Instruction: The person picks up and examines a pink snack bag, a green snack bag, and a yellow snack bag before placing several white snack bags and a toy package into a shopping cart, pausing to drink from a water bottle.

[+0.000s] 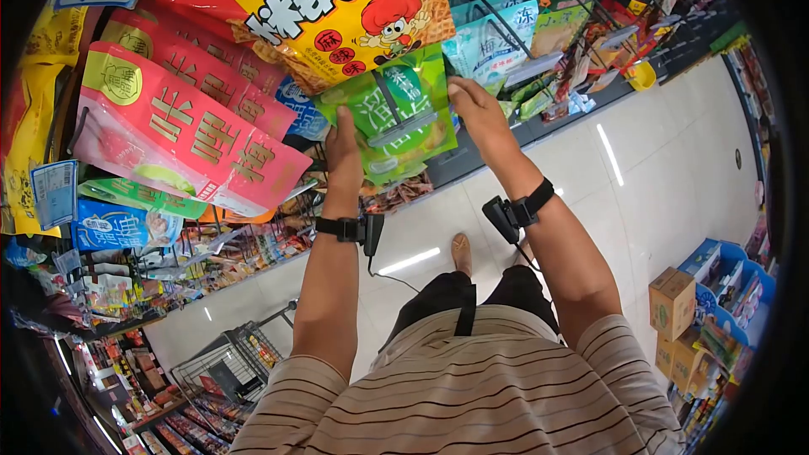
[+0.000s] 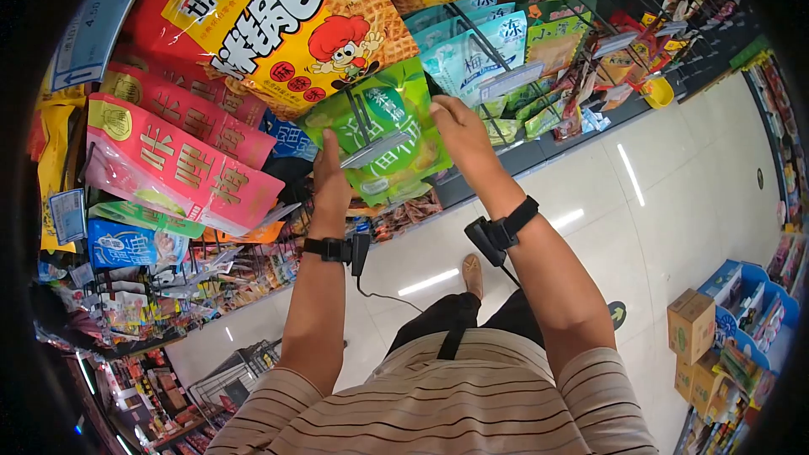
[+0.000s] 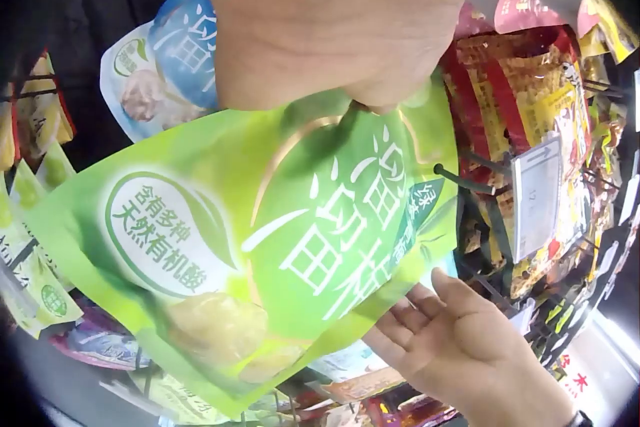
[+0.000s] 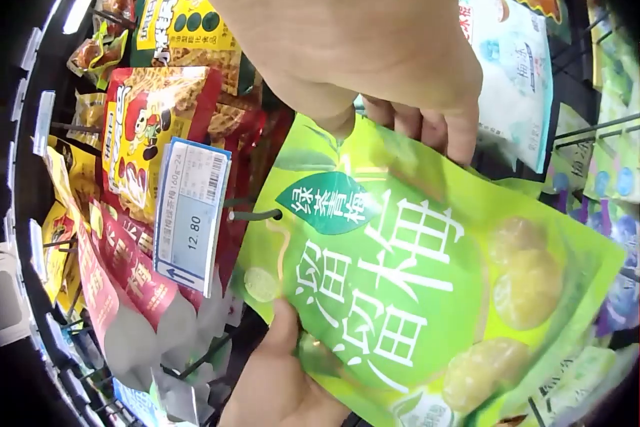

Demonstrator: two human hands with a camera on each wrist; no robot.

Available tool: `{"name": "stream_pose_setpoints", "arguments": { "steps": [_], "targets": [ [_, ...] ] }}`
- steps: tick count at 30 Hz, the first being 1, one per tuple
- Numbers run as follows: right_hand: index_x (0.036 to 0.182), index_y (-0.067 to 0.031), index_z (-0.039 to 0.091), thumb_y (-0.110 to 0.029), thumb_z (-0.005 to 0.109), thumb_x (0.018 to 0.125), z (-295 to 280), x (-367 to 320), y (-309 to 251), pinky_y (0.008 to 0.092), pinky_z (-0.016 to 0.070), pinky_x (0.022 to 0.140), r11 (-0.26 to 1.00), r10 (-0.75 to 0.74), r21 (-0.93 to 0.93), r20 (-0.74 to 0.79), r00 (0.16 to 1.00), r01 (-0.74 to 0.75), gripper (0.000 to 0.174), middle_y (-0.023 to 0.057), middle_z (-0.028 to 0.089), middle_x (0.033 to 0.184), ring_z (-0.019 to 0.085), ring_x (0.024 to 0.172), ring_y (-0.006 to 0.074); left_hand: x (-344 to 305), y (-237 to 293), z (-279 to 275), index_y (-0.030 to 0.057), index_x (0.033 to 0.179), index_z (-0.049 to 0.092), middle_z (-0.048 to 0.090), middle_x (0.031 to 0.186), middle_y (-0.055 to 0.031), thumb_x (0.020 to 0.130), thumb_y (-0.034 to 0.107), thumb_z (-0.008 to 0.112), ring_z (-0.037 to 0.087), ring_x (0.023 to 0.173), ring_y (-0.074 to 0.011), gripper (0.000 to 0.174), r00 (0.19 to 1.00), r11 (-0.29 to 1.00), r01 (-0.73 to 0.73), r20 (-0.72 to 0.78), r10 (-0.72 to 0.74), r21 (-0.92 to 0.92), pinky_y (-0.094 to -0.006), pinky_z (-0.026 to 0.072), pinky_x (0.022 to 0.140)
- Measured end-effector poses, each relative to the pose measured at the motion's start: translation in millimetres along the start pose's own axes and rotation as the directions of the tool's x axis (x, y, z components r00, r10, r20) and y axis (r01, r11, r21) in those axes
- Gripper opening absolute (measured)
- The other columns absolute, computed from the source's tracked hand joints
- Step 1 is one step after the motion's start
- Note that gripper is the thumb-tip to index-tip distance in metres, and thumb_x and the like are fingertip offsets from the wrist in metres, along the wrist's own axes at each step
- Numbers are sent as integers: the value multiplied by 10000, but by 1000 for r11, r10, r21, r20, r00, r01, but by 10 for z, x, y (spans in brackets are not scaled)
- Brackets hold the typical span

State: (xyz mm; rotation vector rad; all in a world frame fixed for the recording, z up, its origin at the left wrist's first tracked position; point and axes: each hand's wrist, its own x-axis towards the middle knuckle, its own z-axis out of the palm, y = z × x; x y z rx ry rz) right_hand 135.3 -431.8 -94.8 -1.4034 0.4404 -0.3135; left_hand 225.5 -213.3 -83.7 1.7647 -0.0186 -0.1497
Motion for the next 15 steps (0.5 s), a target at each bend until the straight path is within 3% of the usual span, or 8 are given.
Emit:
{"name": "stream_pose_setpoints", "arguments": {
  "steps": [1, 4, 7, 10, 13, 15],
  "targets": [
    [1226, 26, 626, -290, 562, 1002, -39, -69, 23, 272, 450, 929, 1000, -13, -15, -2, 1000, 13, 392, 84, 683, 1124, 603, 1040, 146, 50, -37, 24, 12, 1292, 602, 585, 932, -10, 995, 639, 473, 523, 843, -153, 705, 998, 998, -61, -23, 61, -11, -318, 419, 767],
    [1244, 22, 616, -297, 552, 1008, -205, -322, 143, 283, 451, 957, 999, 35, 3, 23, 999, -35, 402, 101, 681, 1159, 612, 1082, 166, 76, 63, 44, 17, 1313, 591, 579, 943, -23, 990, 649, 466, 523, 856, -159, 721, 999, 1000, -27, 23, 27, -14, -331, 420, 801],
    [1275, 9, 601, -317, 546, 1014, -392, -652, 162, 317, 469, 969, 990, 118, 71, 5, 993, -118, 421, 124, 683, 1166, 628, 1098, 191, 207, 20, -12, 19, 1330, 583, 586, 980, -37, 989, 654, 458, 531, 875, -169, 731, 983, 986, 161, 89, -158, -30, -339, 421, 839],
    [1300, 3, 584, -341, 537, 1019, -605, -1051, 144, 354, 490, 970, 974, 219, 76, -39, 975, -215, 447, 154, 686, 1168, 647, 1103, 227, 105, 166, -44, -36, 1444, 473, 488, 1460, -204, 959, 750, 374, 451, 1340, -310, 928, 986, 981, 111, 107, -129, 159, -384, 319, 1104],
    [1301, 15, 579, -354, 527, 1022, -763, -1409, 200, 367, 506, 963, 960, 271, 91, -88, 958, -264, 465, 177, 689, 1168, 662, 1097, 257, 156, 31, -79, 39, 1288, 606, 595, 1018, -51, 992, 660, 446, 550, 903, -187, 707, 996, 992, 59, 67, -67, 114, -347, 417, 891],
    [1293, 26, 581, -356, 521, 1024, -842, -1626, 258, 370, 516, 956, 956, 284, 110, -110, 952, -273, 471, 186, 691, 1166, 668, 1090, 269, 318, -186, -170, 33, 1281, 607, 595, 1027, -56, 994, 660, 442, 557, 907, -193, 710, 992, 992, 54, 110, -67, 114, -357, 425, 894]
  ]
}}
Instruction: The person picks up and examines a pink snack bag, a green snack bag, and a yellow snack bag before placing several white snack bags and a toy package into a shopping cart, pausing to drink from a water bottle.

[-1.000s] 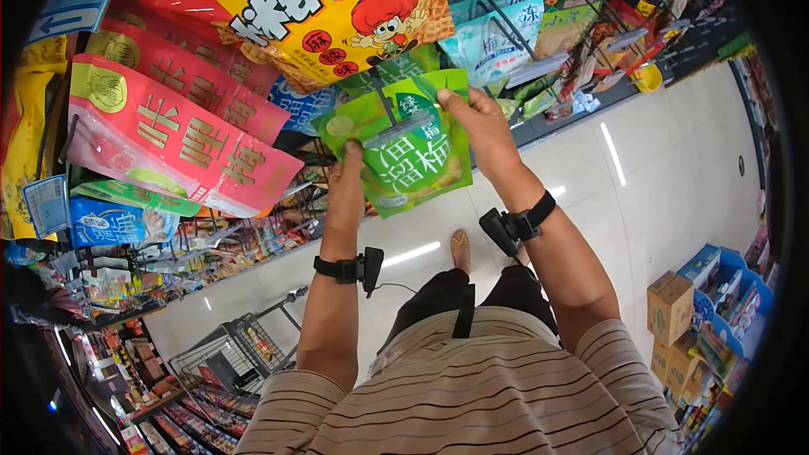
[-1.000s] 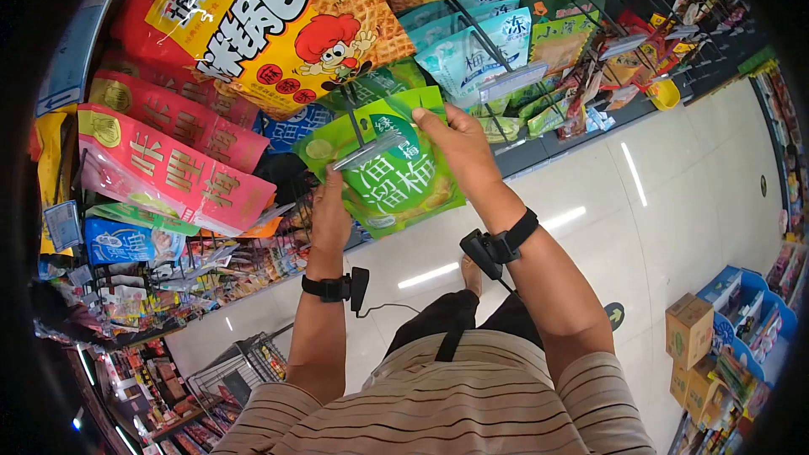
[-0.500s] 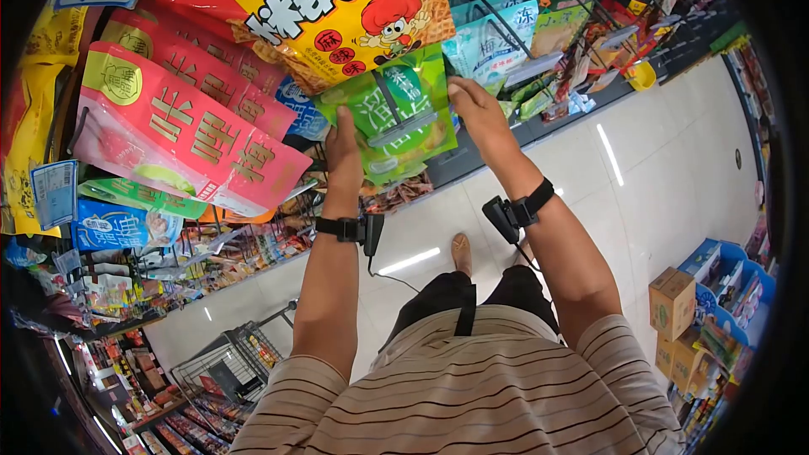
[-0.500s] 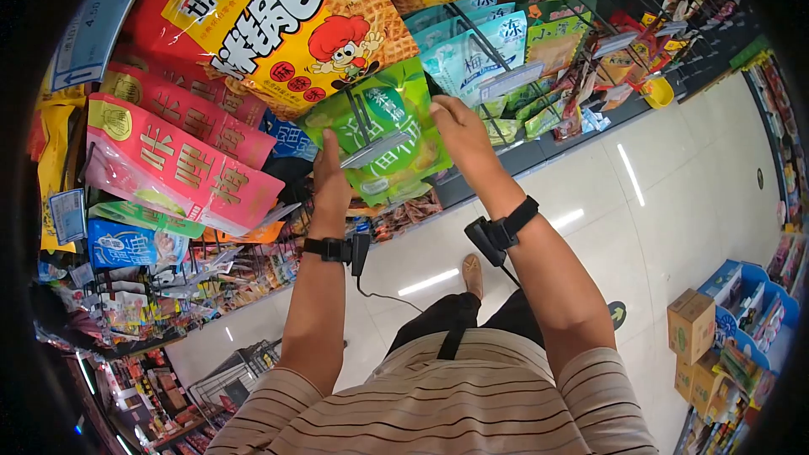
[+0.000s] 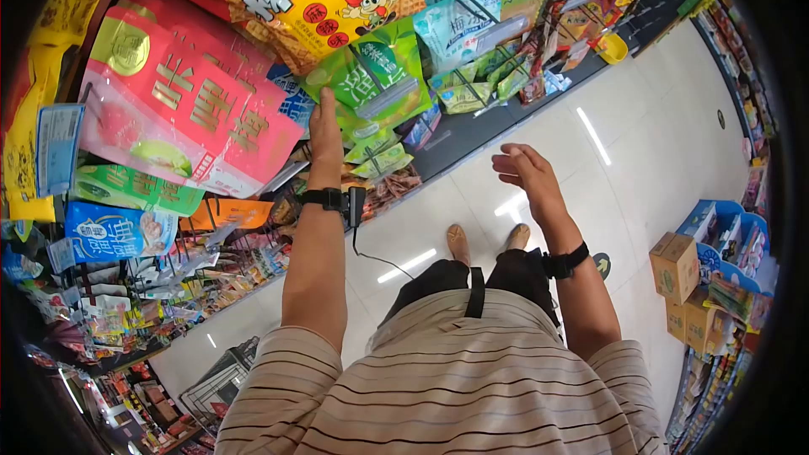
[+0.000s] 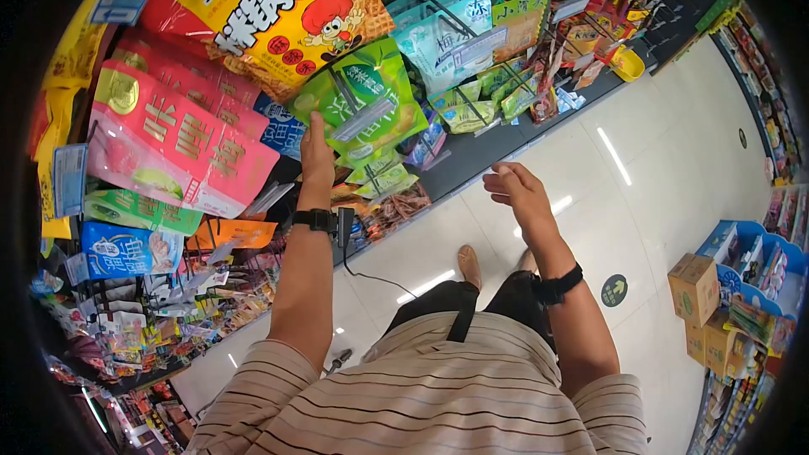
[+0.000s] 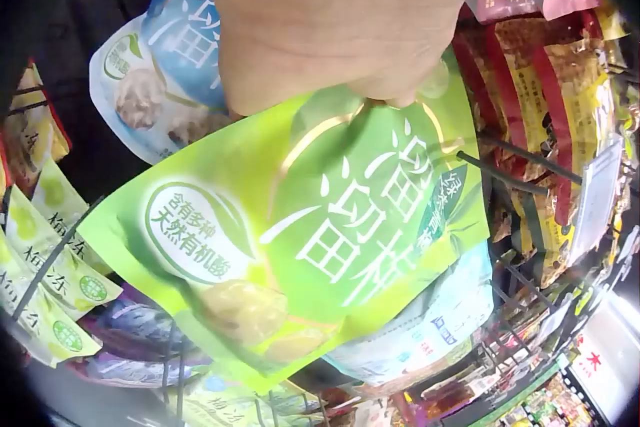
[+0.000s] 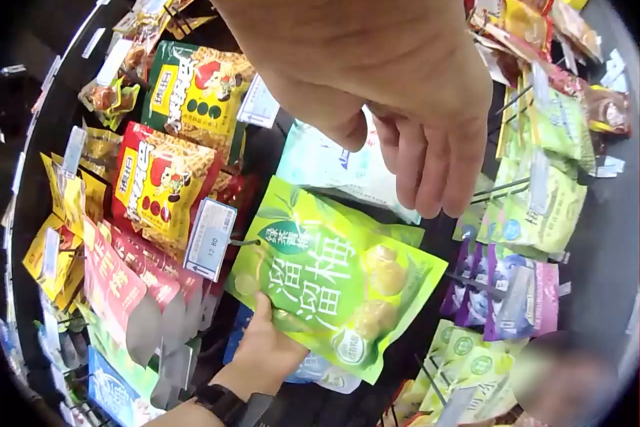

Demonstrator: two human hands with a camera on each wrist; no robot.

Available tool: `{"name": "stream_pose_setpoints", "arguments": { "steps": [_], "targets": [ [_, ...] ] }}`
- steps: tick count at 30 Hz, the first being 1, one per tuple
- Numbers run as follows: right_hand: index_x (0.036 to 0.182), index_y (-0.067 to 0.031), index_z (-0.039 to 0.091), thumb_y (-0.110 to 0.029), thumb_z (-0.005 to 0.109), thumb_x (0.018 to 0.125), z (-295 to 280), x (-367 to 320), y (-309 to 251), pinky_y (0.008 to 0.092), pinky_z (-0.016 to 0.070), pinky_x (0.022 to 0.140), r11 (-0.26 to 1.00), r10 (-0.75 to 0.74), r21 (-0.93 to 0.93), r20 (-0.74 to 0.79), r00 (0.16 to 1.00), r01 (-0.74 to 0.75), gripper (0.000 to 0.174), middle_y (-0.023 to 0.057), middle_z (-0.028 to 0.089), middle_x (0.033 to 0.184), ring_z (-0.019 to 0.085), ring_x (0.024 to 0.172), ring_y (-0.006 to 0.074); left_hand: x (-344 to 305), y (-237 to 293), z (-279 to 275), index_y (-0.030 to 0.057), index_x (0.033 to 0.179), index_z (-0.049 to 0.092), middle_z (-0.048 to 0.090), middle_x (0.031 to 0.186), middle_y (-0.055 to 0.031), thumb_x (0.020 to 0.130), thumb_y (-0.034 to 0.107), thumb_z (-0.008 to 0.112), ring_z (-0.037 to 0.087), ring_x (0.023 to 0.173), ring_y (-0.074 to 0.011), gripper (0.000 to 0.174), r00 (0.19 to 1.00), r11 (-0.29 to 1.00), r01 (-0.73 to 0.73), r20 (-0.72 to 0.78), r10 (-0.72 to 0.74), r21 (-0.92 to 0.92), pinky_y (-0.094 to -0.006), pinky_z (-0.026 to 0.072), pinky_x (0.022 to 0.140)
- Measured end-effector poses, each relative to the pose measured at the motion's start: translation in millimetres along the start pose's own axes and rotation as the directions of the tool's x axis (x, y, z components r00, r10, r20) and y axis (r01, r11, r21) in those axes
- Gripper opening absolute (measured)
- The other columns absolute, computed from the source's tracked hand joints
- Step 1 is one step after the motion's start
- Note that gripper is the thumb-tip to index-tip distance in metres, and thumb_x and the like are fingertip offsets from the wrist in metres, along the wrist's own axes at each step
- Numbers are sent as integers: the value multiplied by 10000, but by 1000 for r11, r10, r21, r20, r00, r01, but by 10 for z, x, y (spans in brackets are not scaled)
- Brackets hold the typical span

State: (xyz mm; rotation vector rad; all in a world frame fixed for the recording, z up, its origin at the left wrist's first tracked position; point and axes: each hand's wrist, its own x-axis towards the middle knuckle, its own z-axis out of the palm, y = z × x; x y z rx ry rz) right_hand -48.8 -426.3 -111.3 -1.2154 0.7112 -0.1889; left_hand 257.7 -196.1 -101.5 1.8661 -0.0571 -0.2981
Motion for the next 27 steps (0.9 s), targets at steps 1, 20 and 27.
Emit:
{"name": "stream_pose_setpoints", "arguments": {
  "steps": [1, 20, 27],
  "targets": [
    [1288, 30, 582, -356, 519, 1025, -62, -79, 52, 371, 520, 952, 1000, 2, 4, -5, 1000, -2, 471, 188, 691, 1164, 669, 1087, 272, 18, -91, -2, 29, 1270, 609, 597, 1029, -56, 996, 654, 444, 560, 907, -194, 702, 1000, 999, -7, 6, 7, -42, -360, 430, 888],
    [1180, 24, 617, -304, 518, 1034, -871, -1732, 673, 358, 574, 842, 992, 123, 16, 49, 991, -124, 373, 145, 709, 1005, 701, 919, 238, -3024, -2821, -1202, 29, 1109, 637, 697, 958, -92, 961, 514, 535, 688, 817, -202, 517, 703, 716, 390, 315, -638, 579, -394, 558, 660],
    [1196, 18, 618, -223, 536, 1012, -1003, -2435, 1112, 330, 584, 767, 991, 102, 72, 136, 985, -112, 314, 146, 713, 946, 703, 830, 212, -4489, -2927, -1751, 8, 1333, 501, 668, 1176, -181, 973, 485, 560, 691, 1006, -288, 600, 734, 749, 661, 174, -657, 45, -420, 574, 813]
  ]
}}
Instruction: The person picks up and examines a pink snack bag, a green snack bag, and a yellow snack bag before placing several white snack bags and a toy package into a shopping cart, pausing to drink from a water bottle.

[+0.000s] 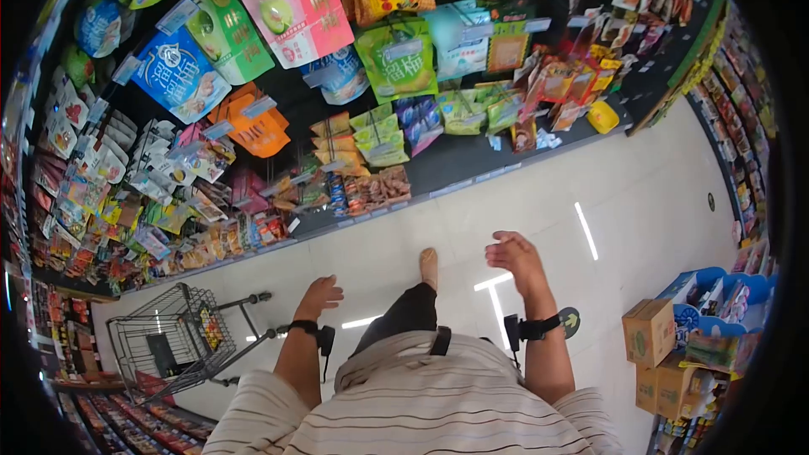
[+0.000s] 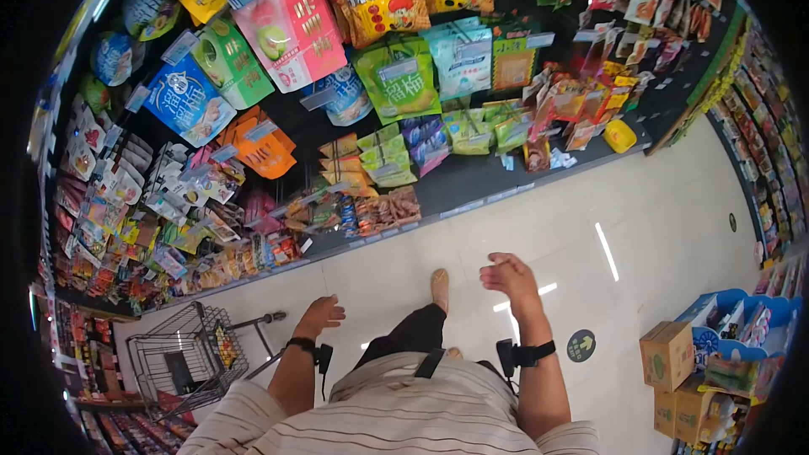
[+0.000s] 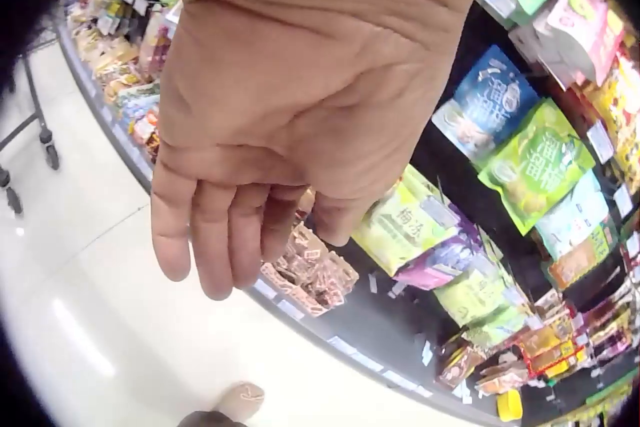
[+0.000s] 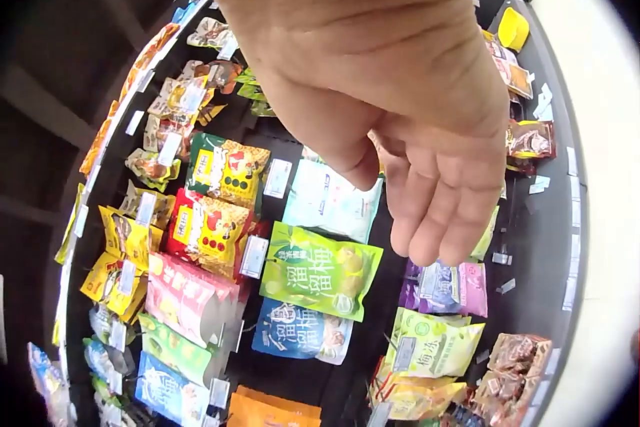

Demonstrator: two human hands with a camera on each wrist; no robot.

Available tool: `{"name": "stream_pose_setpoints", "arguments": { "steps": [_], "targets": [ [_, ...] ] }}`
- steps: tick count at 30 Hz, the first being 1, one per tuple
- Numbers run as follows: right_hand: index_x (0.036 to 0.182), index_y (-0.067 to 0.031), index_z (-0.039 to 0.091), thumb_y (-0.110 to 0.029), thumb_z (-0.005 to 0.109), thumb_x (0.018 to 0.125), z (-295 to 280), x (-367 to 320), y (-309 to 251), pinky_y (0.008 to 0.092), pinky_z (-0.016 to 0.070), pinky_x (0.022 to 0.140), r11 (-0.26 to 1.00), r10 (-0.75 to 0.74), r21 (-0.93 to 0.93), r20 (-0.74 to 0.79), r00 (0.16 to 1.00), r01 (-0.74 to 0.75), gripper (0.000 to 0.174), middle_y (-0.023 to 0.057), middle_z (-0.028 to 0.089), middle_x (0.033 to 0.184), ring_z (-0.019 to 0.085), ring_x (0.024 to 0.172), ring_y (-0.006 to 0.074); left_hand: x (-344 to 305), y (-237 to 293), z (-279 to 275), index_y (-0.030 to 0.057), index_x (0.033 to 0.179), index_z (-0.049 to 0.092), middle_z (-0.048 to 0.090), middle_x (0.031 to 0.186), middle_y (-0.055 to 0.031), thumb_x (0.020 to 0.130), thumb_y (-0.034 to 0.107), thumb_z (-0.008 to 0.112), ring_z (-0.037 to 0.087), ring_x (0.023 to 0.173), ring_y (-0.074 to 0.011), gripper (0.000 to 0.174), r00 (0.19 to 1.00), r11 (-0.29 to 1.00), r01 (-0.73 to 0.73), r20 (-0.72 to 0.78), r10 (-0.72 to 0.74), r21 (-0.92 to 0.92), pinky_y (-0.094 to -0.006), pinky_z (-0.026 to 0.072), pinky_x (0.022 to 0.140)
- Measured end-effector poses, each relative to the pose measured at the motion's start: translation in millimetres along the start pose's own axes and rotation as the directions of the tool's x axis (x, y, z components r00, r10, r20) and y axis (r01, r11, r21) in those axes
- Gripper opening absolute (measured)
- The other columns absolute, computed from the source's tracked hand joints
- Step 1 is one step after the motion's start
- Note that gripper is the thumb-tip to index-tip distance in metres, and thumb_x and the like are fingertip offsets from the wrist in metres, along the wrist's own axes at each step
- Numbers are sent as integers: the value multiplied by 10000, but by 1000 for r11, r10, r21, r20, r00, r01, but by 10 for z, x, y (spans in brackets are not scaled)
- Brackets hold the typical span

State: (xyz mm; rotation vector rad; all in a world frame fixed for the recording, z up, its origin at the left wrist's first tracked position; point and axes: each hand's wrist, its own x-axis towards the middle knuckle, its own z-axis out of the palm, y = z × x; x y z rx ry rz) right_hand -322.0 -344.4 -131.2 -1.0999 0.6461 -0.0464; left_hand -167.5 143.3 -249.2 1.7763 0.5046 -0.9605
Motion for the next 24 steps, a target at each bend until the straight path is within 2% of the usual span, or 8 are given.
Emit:
{"name": "stream_pose_setpoints", "arguments": {
  "steps": [1, 4, 5, 7, 8, 12, 15, 24],
  "targets": [
    [1279, 1, 590, -139, 523, 996, 89, -114, -8, 324, 585, 744, 1000, 13, -4, 30, 999, -13, 323, 134, 707, 885, 696, 777, 199, -132, -79, -13, -2, 1352, 487, 665, 1179, -197, 985, 470, 546, 687, 1027, -299, 601, 999, 998, -33, -17, 32, -52, -432, 569, 843],
    [1364, -23, 548, -91, 519, 979, 329, -366, 10, 325, 582, 739, 997, -29, -67, 231, 972, 46, 392, 108, 693, 822, 684, 737, 191, -396, -392, -31, -1, 1354, 486, 665, 1183, -195, 992, 463, 537, 687, 1030, -303, 591, 991, 987, -101, -96, 89, -128, -433, 570, 843],
    [1447, -32, 476, -83, 536, 971, 441, -427, -7, 328, 576, 732, 994, -24, -99, 284, 959, 54, 483, 93, 676, 781, 672, 707, 185, -469, -499, -29, 17, 1340, 498, 666, 1180, -192, 991, 470, 537, 687, 1023, -302, 573, 990, 982, -108, -102, 92, -156, -428, 572, 833],
    [1477, -35, 440, -85, 546, 964, 652, -543, -1, 342, 577, 747, 993, -33, -96, 365, 930, 73, 526, 74, 658, 758, 669, 701, 185, -477, -828, -146, 62, 1346, 498, 661, 1202, -197, 990, 456, 546, 685, 1034, -314, 534, 993, 965, -118, -33, 113, -232, -438, 573, 837],
    [1492, -36, 421, -86, 550, 961, 812, -546, -42, 349, 578, 754, 991, -51, -91, 414, 909, 97, 549, 65, 650, 747, 667, 698, 185, -612, -835, -144, 9, 1337, 471, 665, 1159, -246, 972, 404, 583, 699, 1018, -363, 550, 991, 945, -129, -71, 113, -300, -484, 585, 835],
    [1534, -45, 358, -110, 586, 968, 1381, -707, -237, 358, 579, 752, 976, -91, -129, 497, 863, 177, 614, 58, 643, 714, 669, 689, 185, -1249, -823, -311, -28, 1301, 482, 651, 1193, -243, 968, 377, 587, 697, 1036, -346, 534, 971, 913, -231, -139, 194, -337, -443, 596, 847],
    [1548, -54, 330, -109, 585, 977, 1721, -783, -282, 366, 580, 755, 973, -119, -108, 529, 840, 205, 628, 59, 642, 711, 673, 686, 196, -1507, -847, -561, -65, 1350, 454, 651, 1198, -246, 979, 394, 569, 700, 1025, -335, 601, 952, 880, -291, -202, 229, -375, -425, 591, 837],
    [1560, -46, 294, -96, 590, 965, 2885, -886, 12, 371, 588, 728, 975, -129, -84, 533, 836, 204, 667, 73, 635, 748, 670, 702, 196, -1755, -1116, -1519, -8, 1320, 489, 666, 1173, -231, 976, 375, 578, 705, 998, -326, 523, 913, 759, -402, -289, 288, -512, -425, 592, 834]
  ]
}}
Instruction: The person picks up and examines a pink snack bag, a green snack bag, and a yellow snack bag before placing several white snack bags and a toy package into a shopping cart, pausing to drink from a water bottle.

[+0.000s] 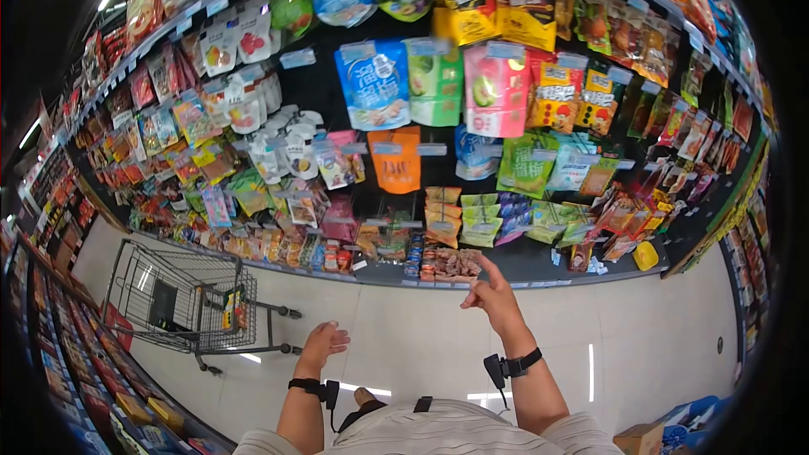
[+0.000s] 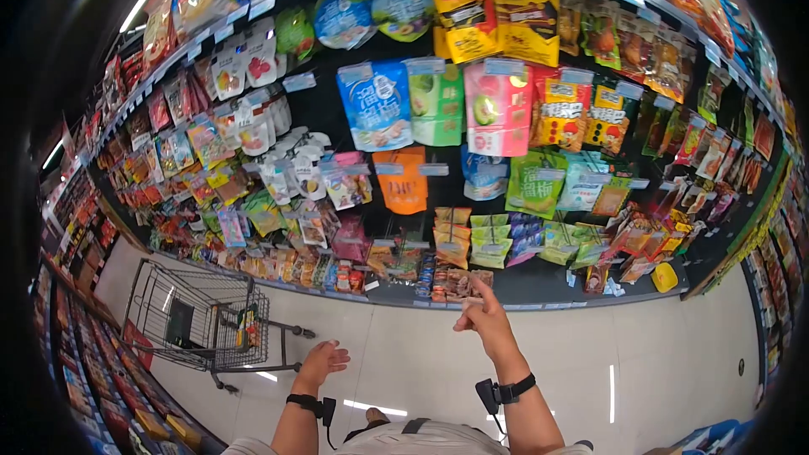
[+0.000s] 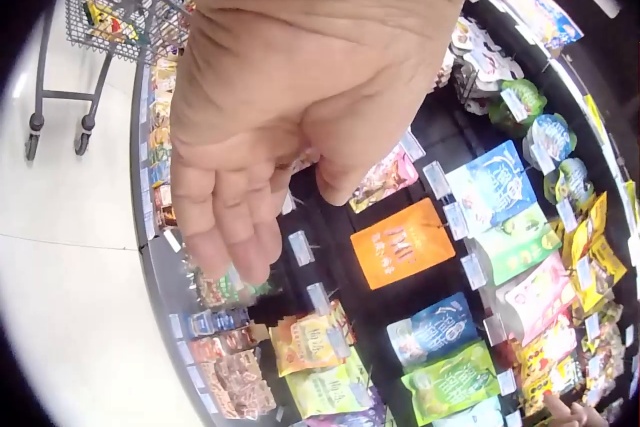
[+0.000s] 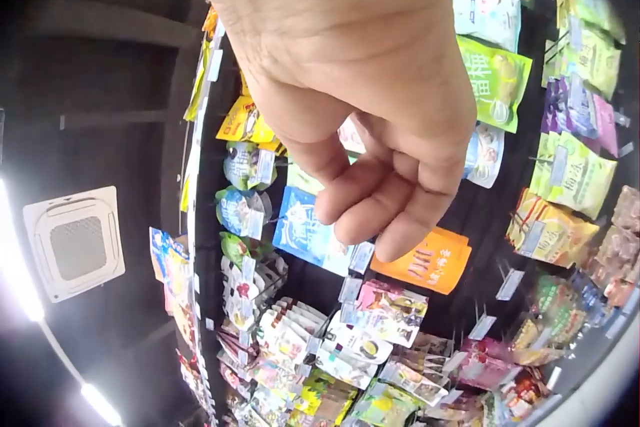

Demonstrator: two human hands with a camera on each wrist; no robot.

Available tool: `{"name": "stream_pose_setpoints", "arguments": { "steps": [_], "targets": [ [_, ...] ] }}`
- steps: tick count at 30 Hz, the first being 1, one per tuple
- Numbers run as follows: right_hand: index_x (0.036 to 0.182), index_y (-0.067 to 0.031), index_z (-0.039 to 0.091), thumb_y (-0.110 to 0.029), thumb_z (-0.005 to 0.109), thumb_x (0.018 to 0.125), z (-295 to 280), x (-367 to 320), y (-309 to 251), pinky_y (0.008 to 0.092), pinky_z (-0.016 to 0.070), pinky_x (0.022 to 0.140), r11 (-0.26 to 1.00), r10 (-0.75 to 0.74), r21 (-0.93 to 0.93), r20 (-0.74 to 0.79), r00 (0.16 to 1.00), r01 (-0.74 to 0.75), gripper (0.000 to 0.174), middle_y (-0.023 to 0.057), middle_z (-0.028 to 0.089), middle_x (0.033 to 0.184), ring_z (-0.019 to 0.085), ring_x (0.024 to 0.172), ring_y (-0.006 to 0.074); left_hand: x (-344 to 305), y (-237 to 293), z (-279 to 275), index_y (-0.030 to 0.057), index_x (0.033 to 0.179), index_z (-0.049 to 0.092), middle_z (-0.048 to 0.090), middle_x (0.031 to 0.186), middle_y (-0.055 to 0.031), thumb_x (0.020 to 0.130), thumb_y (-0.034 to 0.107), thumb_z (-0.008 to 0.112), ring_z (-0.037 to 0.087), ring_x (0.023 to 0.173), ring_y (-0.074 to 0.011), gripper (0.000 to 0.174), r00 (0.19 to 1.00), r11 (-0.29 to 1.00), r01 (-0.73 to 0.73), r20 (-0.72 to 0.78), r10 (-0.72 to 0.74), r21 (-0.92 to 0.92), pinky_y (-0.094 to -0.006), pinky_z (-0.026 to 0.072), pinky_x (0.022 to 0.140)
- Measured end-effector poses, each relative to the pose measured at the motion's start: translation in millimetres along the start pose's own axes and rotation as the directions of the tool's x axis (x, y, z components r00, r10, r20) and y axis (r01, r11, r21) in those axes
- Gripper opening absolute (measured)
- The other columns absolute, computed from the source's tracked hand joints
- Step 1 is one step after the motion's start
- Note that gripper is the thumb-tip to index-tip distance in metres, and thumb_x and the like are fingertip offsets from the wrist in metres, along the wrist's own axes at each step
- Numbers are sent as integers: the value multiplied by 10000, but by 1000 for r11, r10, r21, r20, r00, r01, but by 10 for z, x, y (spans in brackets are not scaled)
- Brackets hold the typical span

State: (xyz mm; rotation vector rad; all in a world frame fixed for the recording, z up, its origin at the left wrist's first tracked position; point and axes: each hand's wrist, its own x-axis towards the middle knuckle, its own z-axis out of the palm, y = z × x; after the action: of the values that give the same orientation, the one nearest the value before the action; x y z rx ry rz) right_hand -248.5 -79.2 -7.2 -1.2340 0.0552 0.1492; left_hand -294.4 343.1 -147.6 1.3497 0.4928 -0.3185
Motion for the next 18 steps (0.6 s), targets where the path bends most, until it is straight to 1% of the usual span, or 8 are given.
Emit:
{"name": "stream_pose_setpoints", "arguments": {
  "steps": [2, 4, 6, 7, 10, 12, 14, 18],
  "targets": [
    [1555, -29, 294, -129, 615, 962, 372, 165, 115, 361, 586, 721, 1000, -29, 10, 23, 999, 29, 682, 79, 642, 763, 669, 701, 186, 20, 139, -297, 5, 1310, 494, 675, 1145, -216, 975, 373, 584, 709, 976, -311, 506, 999, 1000, -13, -51, 12, -2, -403, 592, 817],
    [1557, -33, 294, -108, 612, 949, 800, 290, 183, 338, 575, 727, 1000, -15, -15, 80, 997, 16, 690, 69, 638, 748, 667, 708, 170, -15, 308, -616, 7, 1307, 494, 678, 1128, -206, 973, 376, 588, 711, 967, -302, 507, 993, 999, -37, -115, 36, -6, -391, 591, 807],
    [1558, -35, 294, -99, 609, 944, 1268, 396, 219, 324, 569, 733, 998, -19, -51, 140, 990, 27, 693, 60, 636, 742, 666, 710, 160, -37, 448, -1008, 10, 1305, 494, 679, 1100, -186, 970, 388, 600, 710, 945, -281, 516, 987, 998, -70, -148, 68, -9, -373, 587, 789],
    [1562, -41, 291, -89, 598, 948, 1493, 447, 241, 302, 552, 731, 995, -48, -85, 131, 990, 60, 689, 54, 638, 740, 657, 701, 148, -72, 521, -1184, 10, 1304, 496, 679, 1096, -183, 969, 390, 604, 709, 939, -277, 518, 983, 996, -87, -165, 83, -13, -371, 586, 785],
    [1569, -51, 283, -79, 588, 953, 2068, 580, 221, 296, 538, 725, 978, -172, -98, 126, 977, 184, 688, 57, 644, 747, 647, 694, 139, -131, 722, -1678, 9, 1294, 511, 678, 1066, -173, 966, 400, 610, 706, 905, -261, 520, 971, 992, -125, -207, 116, -32, -351, 582, 759],
    [1577, -62, 274, -71, 577, 957, 2327, 711, 213, 291, 526, 729, 975, -189, -95, 99, 977, 199, 689, 60, 647, 751, 639, 706, 131, -99, 710, -2006, 8, 1284, 520, 679, 1049, -170, 967, 402, 608, 705, 891, -257, 514, 960, 989, -139, -249, 124, -43, -346, 581, 745],
    [1578, -65, 274, -69, 576, 956, 2514, 875, 255, 288, 525, 740, 975, -188, -109, 79, 979, 195, 691, 59, 646, 752, 639, 718, 128, -35, 690, -2273, 14, 1262, 528, 680, 1027, -165, 969, 401, 605, 702, 872, -246, 491, 960, 991, -126, -259, 108, -53, -343, 580, 727],
    [1574, -61, 278, -71, 571, 956, 2863, 1000, 355, 286, 521, 741, 976, -182, -104, 94, 979, 192, 684, 64, 645, 752, 632, 720, 125, -27, 712, -2610, 17, 1254, 538, 682, 1041, -170, 967, 412, 603, 696, 866, -242, 492, 959, 992, -106, -273, 83, -71, -350, 577, 736]
  ]
}}
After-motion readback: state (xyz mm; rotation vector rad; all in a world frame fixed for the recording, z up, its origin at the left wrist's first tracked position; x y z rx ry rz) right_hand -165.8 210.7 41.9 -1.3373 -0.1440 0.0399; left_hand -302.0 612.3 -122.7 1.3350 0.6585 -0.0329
